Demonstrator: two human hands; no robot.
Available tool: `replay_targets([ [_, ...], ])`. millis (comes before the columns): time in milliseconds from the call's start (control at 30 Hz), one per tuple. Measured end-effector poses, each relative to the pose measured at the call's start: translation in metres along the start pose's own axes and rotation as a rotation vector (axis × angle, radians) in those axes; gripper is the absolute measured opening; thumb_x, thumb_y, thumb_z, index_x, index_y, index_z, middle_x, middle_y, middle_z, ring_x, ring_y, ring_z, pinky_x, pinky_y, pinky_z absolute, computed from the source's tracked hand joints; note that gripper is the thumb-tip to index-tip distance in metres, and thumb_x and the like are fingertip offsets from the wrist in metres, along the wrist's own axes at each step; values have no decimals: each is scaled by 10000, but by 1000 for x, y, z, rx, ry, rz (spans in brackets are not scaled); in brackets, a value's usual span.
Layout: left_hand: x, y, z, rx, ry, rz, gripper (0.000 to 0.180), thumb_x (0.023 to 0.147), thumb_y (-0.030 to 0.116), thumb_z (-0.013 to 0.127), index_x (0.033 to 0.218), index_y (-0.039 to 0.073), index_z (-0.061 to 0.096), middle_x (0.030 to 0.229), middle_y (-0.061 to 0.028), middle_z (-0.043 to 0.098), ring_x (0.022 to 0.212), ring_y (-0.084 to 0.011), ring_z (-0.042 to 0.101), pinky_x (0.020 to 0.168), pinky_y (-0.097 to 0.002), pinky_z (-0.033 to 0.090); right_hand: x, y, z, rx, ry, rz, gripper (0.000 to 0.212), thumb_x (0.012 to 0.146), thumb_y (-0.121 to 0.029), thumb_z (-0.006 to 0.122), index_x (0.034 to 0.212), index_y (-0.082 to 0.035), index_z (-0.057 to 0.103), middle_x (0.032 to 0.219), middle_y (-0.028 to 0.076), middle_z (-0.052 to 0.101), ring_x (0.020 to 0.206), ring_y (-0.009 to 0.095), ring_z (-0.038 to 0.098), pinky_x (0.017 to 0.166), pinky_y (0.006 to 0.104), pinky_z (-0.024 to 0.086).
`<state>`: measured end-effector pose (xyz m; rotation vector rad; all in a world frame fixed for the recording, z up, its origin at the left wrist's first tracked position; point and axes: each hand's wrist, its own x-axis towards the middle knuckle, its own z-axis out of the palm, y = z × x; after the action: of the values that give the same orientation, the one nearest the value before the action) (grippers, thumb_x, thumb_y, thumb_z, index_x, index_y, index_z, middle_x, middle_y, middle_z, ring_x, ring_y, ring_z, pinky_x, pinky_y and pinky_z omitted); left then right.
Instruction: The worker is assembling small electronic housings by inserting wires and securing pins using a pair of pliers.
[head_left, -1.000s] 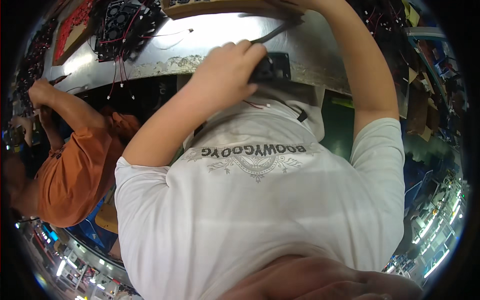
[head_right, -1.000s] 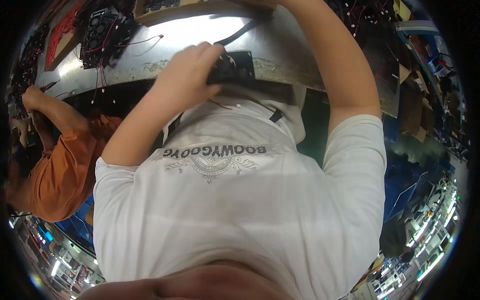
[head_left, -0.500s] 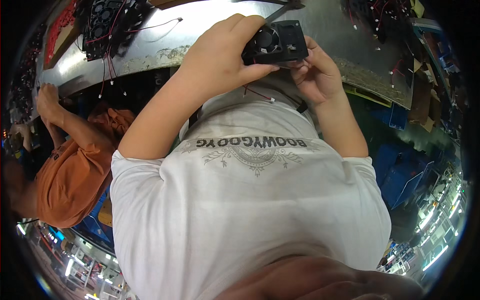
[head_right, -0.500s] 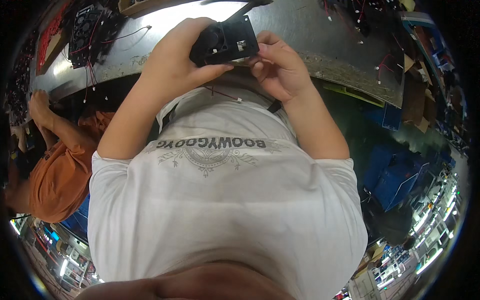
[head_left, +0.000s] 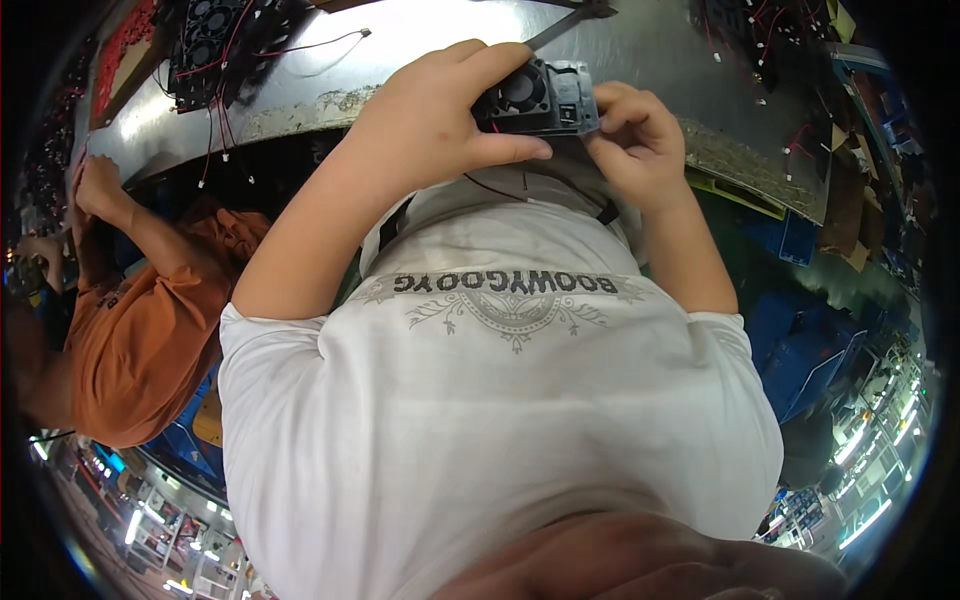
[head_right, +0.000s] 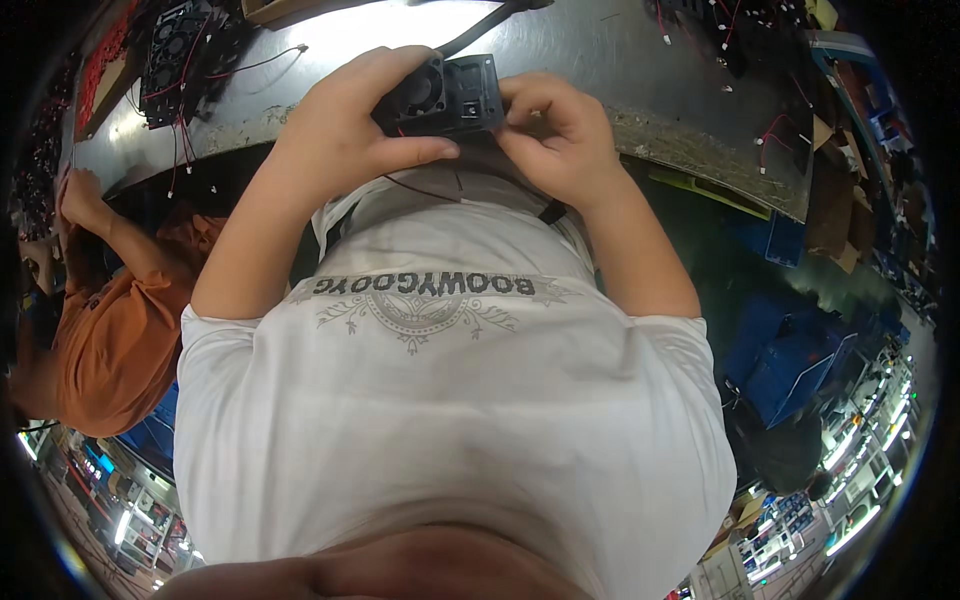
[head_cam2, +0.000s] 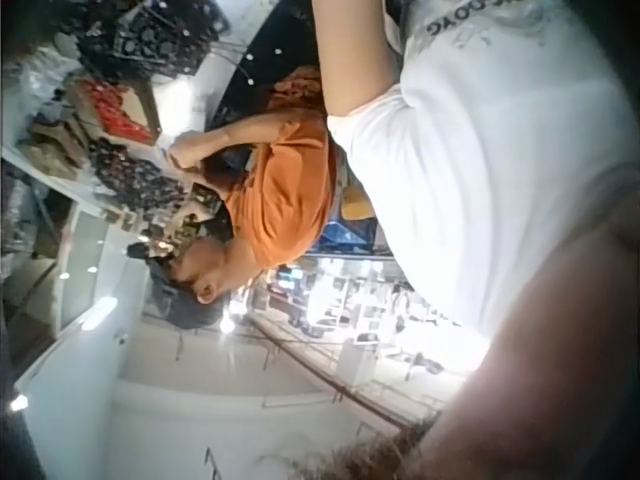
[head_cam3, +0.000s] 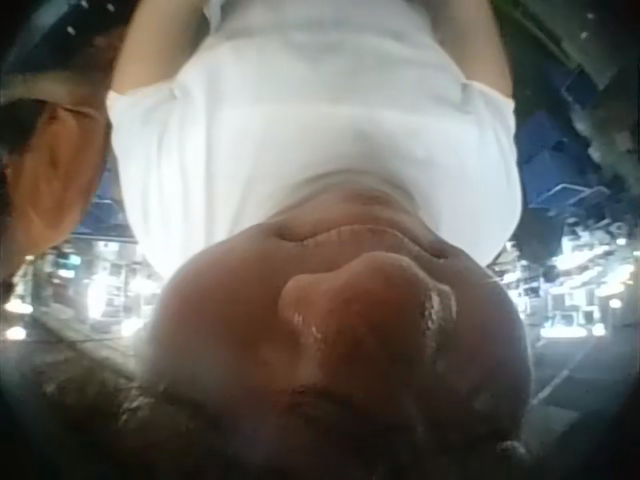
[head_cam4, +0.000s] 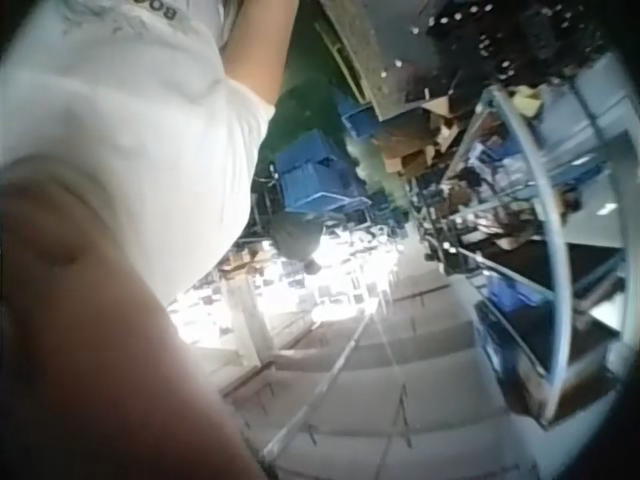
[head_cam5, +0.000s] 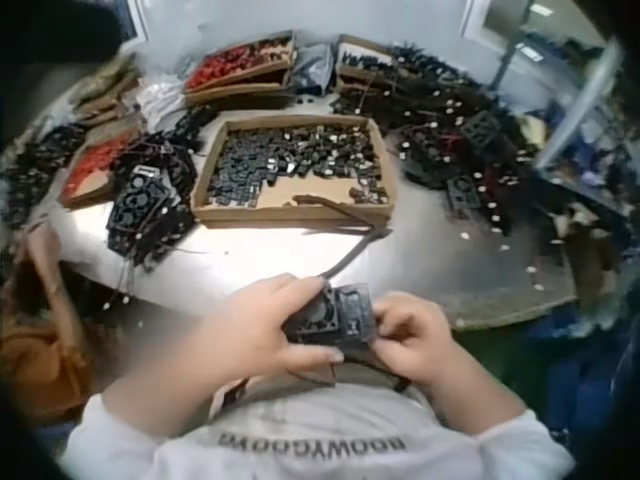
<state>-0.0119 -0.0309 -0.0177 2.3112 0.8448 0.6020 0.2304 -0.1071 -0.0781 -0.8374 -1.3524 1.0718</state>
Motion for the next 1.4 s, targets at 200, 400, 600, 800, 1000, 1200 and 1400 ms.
replay_targets([
  [200, 7, -14, -5, 248, -122, -55, 760, 708, 421, 896, 1332, 93, 611, 1056, -137, 678, 993, -344, 652, 851, -427, 522, 20, -3, 8, -659, -44, 146, 268, 839, -59, 756, 1090, -39, 663, 1049, 134, 706, 895, 243, 695, 812, 358, 560],
  [400, 8, -12, -8, 424, -140, -18, 653, 801, 438, 821, 1353, 158, 615, 1033, -116, 661, 952, -341, 629, 854, -443, 507, 34, -21, 7, -934, -135, -77, 331, 825, -158, 778, 1133, -65, 702, 1106, 117, 687, 994, 297, 655, 870, 401, 542],
  [600, 12, -15, -5, 434, -122, 22, 636, 817, 440, 806, 1366, 180, 617, 1074, -103, 649, 995, -342, 607, 874, -452, 497, 34, -23, 11, -922, -162, -15, 197, 858, -183, 743, 1029, -88, 763, 1023, 96, 677, 916, 295, 642, 797, 401, 525],
  [800, 12, -18, -6, 435, -122, 53, 639, 802, 435, 819, 1353, 178, 622, 1070, -105, 648, 996, -345, 605, 879, -460, 494, 51, -25, 12, -700, -240, 265, 167, 878, -151, 690, 995, -45, 741, 875, 129, 666, 824, 309, 644, 732, 408, 515],
  [1000, 11, -23, -5, 379, -133, 22, 635, 785, 422, 835, 1329, 167, 629, 1093, -111, 657, 1011, -353, 606, 892, -463, 496, 60, -24, 16, -781, -304, 133, 139, 874, -132, 672, 939, -14, 706, 864, 137, 661, 804, 310, 635, 722, 404, 503],
  [1200, 10, -25, -3, 262, -135, -46, 618, 793, 402, 837, 1322, 156, 632, 1092, -124, 664, 1018, -372, 610, 901, -464, 501, 58, -22, 12, -772, -324, 85, 134, 879, -134, 674, 943, -17, 688, 849, 131, 632, 786, 305, 616, 715, 407, 494],
  [1400, 10, -23, -5, 217, -142, -74, 611, 797, 385, 835, 1322, 149, 633, 1086, -133, 673, 1017, -373, 615, 898, -455, 513, 54, -22, 20, -791, -223, 131, 118, 865, -127, 694, 925, -25, 695, 825, 113, 617, 755, 286, 610, 677, 391, 486],
])
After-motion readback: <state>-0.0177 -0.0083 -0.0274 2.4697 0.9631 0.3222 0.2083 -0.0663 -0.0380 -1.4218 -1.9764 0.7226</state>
